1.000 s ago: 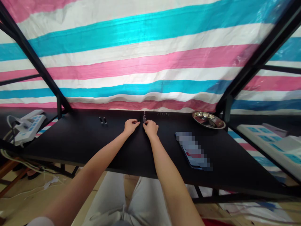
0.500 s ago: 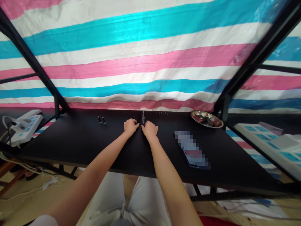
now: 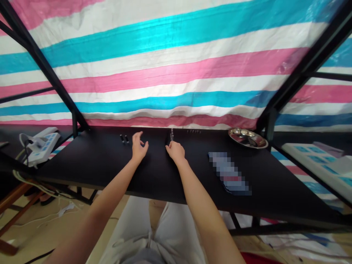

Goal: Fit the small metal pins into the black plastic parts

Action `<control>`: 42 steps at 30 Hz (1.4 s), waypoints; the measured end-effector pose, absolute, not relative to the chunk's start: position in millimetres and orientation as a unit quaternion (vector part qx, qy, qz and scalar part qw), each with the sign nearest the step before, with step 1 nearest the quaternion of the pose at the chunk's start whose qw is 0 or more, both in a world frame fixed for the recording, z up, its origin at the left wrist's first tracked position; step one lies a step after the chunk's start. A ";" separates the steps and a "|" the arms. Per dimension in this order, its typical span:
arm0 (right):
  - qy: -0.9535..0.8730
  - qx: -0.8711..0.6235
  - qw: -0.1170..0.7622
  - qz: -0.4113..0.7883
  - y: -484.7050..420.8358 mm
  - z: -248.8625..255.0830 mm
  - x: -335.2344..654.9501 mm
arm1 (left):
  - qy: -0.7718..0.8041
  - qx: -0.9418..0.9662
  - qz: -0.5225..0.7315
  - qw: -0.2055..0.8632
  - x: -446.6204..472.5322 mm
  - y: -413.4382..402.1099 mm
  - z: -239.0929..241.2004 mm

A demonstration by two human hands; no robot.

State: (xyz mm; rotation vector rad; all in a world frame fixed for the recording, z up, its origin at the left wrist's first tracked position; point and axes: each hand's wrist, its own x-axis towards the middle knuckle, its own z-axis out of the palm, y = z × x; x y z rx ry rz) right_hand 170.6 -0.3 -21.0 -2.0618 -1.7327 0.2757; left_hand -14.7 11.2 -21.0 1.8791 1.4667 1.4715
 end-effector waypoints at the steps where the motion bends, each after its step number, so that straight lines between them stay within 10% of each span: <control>1: -0.624 -0.743 0.220 0.098 -1.3 -20.8 169.2 | 0.532 0.611 0.563 0.165 -17.8 10.5 -17.6; 24: -0.629 -0.721 0.280 0.079 -2.6 -25.0 165.9 | 0.495 0.326 0.709 0.381 -34.9 45.3 -26.6; 33: -0.709 -0.563 0.398 0.148 -5.0 -26.2 154.6 | 0.371 0.298 0.594 0.649 -19.6 26.3 -14.3; 42: -0.722 -0.446 0.447 0.282 -0.1 -35.5 139.2 | 0.307 0.361 0.531 0.703 -13.8 18.7 -12.4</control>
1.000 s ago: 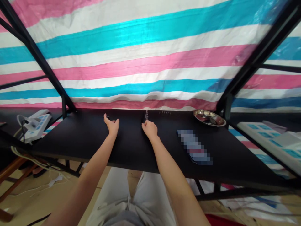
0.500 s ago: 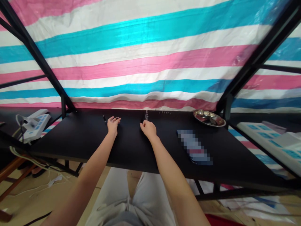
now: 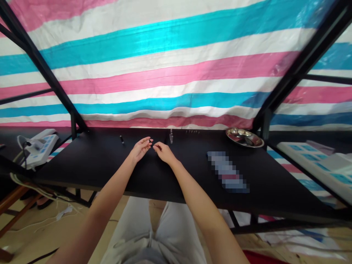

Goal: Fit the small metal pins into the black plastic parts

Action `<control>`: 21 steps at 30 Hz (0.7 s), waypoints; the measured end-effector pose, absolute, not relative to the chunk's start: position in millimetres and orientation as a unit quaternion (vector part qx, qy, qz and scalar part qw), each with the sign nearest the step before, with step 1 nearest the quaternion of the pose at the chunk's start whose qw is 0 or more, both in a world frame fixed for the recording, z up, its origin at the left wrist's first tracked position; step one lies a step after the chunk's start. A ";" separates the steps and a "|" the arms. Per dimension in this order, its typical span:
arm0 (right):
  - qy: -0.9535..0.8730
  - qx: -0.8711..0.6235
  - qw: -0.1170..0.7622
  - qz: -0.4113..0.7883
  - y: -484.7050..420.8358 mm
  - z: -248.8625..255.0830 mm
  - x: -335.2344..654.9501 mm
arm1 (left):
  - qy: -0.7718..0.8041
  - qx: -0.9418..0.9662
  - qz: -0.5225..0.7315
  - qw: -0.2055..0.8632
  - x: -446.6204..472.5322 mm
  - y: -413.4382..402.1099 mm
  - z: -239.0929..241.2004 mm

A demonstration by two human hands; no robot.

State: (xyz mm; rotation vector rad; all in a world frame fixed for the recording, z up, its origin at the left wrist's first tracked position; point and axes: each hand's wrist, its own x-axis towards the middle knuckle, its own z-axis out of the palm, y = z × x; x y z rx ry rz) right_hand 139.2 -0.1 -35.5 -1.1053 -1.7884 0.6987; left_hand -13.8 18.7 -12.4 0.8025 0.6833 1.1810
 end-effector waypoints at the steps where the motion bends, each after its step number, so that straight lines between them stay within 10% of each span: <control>1: -0.716 -0.445 0.451 0.292 0.2 -35.7 139.1 | 0.308 0.366 0.525 0.704 -13.8 18.4 -12.7; 21: -0.702 -0.480 0.440 0.288 -1.6 -34.8 139.9 | 0.378 0.449 0.518 0.623 -5.5 14.9 -16.3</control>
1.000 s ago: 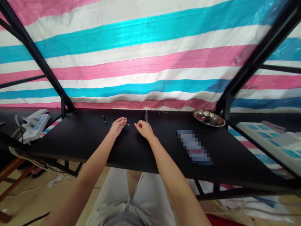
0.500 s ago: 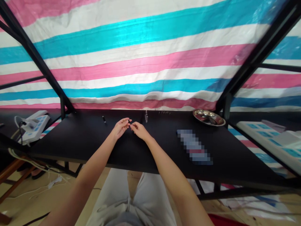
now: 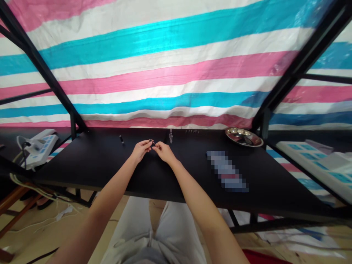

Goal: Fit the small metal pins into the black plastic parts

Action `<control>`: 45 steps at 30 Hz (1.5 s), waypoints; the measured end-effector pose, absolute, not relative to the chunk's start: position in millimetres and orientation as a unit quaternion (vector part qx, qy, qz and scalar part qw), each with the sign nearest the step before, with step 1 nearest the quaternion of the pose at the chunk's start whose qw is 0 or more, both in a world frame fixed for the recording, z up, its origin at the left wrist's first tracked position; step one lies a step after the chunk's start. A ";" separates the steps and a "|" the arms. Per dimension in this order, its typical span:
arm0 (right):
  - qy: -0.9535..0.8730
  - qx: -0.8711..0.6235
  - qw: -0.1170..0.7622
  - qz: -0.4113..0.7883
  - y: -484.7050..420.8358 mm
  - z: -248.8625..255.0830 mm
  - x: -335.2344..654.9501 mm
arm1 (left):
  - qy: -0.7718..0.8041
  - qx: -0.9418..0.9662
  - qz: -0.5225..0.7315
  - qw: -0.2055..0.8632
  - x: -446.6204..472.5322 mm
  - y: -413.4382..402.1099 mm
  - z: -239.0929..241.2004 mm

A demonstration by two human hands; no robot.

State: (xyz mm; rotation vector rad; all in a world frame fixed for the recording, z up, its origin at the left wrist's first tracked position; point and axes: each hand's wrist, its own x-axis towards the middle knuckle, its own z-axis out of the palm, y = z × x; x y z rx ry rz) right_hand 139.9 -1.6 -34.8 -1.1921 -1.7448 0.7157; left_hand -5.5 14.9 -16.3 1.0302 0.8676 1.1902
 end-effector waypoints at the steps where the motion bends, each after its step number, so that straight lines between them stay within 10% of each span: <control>1: -0.705 -0.482 0.437 0.281 -1.9 -34.3 140.2 | 0.381 0.450 0.522 0.616 -5.0 15.5 -17.7; 27: -0.786 -0.554 0.253 0.107 -11.2 -16.8 155.6 | 0.464 0.376 0.613 0.517 -10.4 25.8 -26.1; 45: -0.602 -0.750 0.260 0.090 4.7 -29.4 188.1 | 0.446 0.701 0.485 0.274 35.7 22.6 -21.0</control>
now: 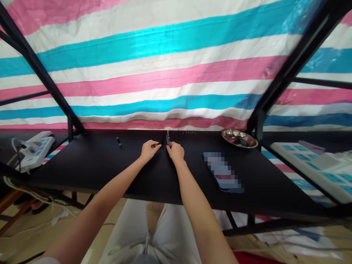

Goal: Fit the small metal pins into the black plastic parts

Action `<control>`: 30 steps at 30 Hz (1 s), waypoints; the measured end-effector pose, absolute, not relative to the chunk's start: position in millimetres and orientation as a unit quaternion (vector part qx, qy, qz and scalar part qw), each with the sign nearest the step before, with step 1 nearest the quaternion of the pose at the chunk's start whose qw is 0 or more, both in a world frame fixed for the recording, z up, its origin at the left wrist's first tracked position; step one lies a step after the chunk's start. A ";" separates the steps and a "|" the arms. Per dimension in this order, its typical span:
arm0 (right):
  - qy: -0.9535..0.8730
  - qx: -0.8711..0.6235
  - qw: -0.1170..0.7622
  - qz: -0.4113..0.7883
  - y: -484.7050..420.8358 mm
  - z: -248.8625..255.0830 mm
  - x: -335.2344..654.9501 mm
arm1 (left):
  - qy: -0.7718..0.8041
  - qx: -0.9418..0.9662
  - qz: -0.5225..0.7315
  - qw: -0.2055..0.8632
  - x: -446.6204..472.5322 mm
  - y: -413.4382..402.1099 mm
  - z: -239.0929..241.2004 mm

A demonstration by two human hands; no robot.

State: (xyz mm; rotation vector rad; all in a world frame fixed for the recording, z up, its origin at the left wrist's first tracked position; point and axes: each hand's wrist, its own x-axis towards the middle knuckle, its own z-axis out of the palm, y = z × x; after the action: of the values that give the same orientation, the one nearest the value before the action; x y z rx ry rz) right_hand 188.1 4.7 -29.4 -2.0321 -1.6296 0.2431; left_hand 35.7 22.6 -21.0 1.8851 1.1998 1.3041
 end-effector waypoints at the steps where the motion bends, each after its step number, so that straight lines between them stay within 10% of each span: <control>1: -0.600 -0.752 0.258 0.090 5.8 -30.1 187.6 | 0.448 0.699 0.486 0.271 38.8 24.1 -21.6; 30: -0.592 -0.767 0.222 0.110 5.0 -25.3 186.6 | 0.632 0.724 0.233 0.148 58.6 34.2 -21.7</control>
State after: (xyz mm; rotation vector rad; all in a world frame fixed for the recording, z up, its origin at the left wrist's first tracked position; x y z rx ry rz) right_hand 186.6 5.0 -25.3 -2.1181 -1.6366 0.3028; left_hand 58.6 34.2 -21.7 2.0829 1.8176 0.6697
